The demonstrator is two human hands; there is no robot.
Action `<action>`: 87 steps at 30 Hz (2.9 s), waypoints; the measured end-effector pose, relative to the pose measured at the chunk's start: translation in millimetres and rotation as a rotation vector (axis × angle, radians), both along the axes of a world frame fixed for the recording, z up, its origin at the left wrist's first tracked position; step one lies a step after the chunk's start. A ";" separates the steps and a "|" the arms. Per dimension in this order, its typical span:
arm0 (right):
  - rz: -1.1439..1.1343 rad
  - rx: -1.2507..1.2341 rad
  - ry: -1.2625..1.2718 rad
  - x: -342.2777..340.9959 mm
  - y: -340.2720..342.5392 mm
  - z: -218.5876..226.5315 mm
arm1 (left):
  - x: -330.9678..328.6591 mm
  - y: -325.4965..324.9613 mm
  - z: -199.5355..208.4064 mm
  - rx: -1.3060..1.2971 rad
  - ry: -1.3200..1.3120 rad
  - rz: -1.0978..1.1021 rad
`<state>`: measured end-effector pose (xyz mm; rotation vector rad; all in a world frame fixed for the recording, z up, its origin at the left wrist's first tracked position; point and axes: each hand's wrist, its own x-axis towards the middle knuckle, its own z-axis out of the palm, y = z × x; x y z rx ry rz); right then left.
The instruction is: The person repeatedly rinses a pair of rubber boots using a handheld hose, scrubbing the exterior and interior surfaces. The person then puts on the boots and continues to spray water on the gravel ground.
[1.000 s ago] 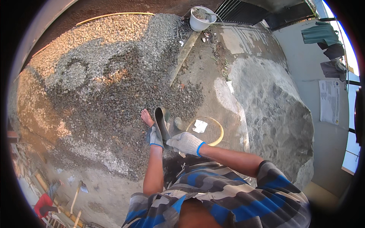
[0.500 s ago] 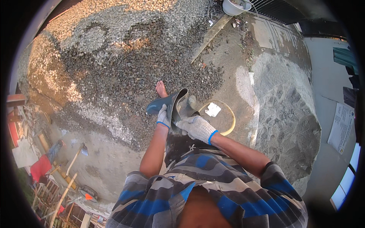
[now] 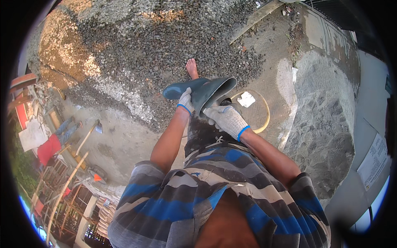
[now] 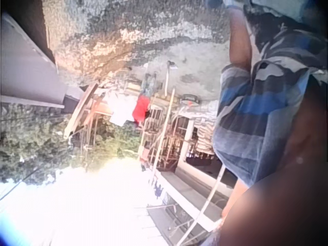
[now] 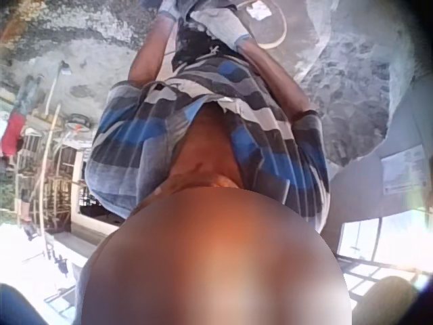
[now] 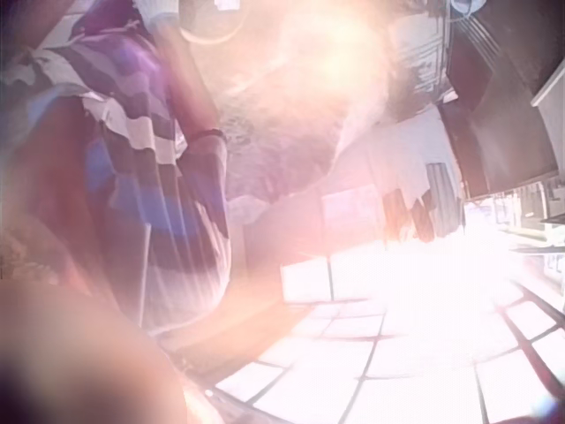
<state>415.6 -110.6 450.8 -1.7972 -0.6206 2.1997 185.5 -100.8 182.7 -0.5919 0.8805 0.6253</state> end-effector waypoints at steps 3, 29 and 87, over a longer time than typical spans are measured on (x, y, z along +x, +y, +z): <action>0.046 -0.091 -0.064 7.8 4.9 9.3 | 1.2 2.2 -17.1 -0.041 -0.062 0.017; 0.078 -0.024 -0.191 32.0 0.9 38.4 | 106.3 51.8 -21.0 0.319 0.384 -0.352; 0.727 0.583 -0.359 116.1 -15.1 -88.4 | -84.1 101.7 363.2 1.003 2.445 0.329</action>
